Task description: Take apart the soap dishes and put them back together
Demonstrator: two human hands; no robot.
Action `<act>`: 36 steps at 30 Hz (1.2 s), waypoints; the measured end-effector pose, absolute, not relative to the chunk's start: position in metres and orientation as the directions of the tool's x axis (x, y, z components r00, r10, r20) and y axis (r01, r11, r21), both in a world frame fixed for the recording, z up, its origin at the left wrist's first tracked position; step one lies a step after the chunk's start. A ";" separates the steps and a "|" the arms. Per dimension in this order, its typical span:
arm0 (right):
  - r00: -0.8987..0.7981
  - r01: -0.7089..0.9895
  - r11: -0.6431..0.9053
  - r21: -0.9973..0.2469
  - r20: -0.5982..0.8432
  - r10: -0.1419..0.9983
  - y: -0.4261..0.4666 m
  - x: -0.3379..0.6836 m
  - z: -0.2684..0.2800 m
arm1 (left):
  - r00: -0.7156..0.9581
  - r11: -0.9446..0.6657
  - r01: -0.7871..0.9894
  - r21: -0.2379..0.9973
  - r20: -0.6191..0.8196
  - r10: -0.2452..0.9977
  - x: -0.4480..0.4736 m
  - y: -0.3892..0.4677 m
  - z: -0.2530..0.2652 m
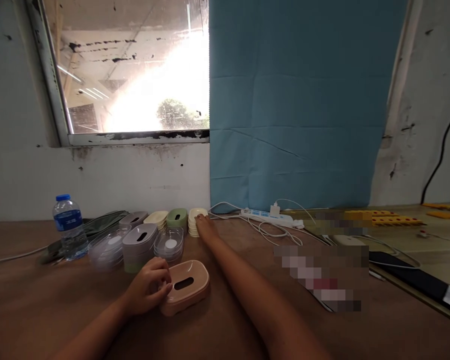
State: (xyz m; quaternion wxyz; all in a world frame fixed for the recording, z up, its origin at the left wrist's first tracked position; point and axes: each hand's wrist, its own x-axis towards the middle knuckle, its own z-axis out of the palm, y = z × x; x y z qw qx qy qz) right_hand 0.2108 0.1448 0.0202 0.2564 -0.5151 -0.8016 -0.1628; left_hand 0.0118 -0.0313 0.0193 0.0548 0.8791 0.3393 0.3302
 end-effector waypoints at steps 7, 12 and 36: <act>-0.388 0.881 0.471 -0.042 0.505 0.771 0.157 0.210 0.027 | 0.612 -0.786 0.555 0.274 0.506 0.608 0.013 -0.032 0.020; -0.403 0.861 0.504 -0.063 0.519 0.754 0.136 0.218 0.044 | 0.671 -0.817 0.499 0.290 0.468 0.576 0.013 -0.034 0.024; -0.394 0.672 0.574 -0.468 0.431 0.812 -0.017 0.312 0.011 | 0.478 -0.811 0.493 0.314 0.681 0.554 0.013 -0.038 0.024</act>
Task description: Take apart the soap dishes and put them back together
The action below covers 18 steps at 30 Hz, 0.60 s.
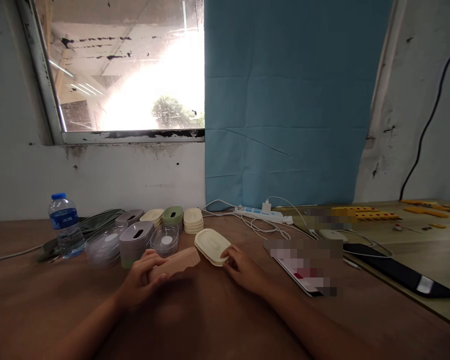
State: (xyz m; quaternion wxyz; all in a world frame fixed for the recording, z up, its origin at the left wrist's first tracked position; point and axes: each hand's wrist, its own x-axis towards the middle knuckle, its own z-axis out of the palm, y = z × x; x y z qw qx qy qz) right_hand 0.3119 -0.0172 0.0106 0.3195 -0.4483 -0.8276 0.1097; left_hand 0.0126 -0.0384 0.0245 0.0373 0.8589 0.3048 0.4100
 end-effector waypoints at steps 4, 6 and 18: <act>-0.394 0.649 0.584 -0.487 0.441 0.806 -0.024 0.309 0.012 | 0.355 -0.803 0.569 0.177 0.828 0.435 0.016 -0.046 0.029; -0.435 0.633 0.614 -0.471 0.439 0.786 -0.030 0.307 0.017 | 0.326 -0.771 0.625 0.125 0.856 0.402 0.019 -0.049 0.031; -0.763 0.446 0.800 -0.400 0.297 0.574 -0.048 0.297 0.024 | 0.534 -0.817 0.575 0.043 0.737 0.415 0.029 -0.047 0.028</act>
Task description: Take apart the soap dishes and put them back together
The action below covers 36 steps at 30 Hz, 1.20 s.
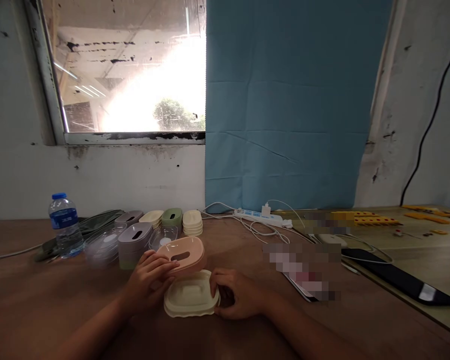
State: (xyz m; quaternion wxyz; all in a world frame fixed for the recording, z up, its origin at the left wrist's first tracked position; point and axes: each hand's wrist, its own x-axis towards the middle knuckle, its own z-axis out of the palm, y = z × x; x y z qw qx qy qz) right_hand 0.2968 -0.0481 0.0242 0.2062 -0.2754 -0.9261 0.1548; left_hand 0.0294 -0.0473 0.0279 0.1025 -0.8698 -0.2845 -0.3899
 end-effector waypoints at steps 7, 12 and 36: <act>-0.728 0.440 0.796 -0.416 0.353 0.587 -0.047 0.300 0.023 | 0.602 -0.861 0.501 0.088 0.679 0.420 0.030 -0.044 0.027; -0.532 0.489 0.780 -0.390 0.575 0.621 -0.049 0.300 0.027 | 0.676 -0.892 0.433 0.128 0.609 0.415 0.033 -0.047 0.028; -0.683 0.435 0.732 -0.524 0.337 0.648 -0.046 0.303 0.028 | 0.795 -0.911 0.382 0.154 0.448 0.409 0.035 -0.049 0.026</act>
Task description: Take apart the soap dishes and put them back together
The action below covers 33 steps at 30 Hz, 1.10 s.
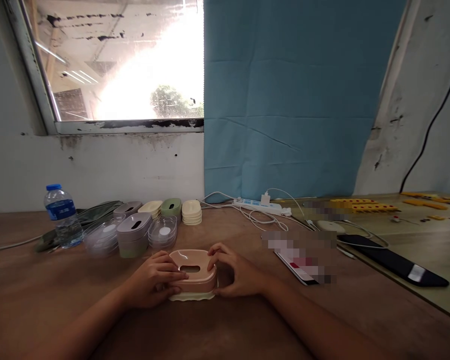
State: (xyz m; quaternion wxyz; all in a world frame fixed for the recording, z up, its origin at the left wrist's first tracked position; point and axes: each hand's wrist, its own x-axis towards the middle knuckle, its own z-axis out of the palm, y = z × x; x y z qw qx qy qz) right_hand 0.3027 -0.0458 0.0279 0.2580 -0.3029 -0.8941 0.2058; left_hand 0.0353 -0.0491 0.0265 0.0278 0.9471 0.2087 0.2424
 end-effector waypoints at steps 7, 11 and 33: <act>-0.697 0.425 0.730 -0.535 0.321 0.641 -0.044 0.304 0.026 | 0.799 -0.911 0.370 0.184 0.437 0.413 0.036 -0.051 0.028; -0.707 0.416 0.738 -0.531 0.321 0.630 -0.045 0.304 0.025 | 0.801 -0.907 0.365 0.211 0.426 0.421 0.035 -0.051 0.028; -0.721 0.385 0.777 -0.498 0.363 0.590 -0.046 0.302 0.020 | 0.835 -0.913 0.316 0.257 0.381 0.397 0.031 -0.048 0.031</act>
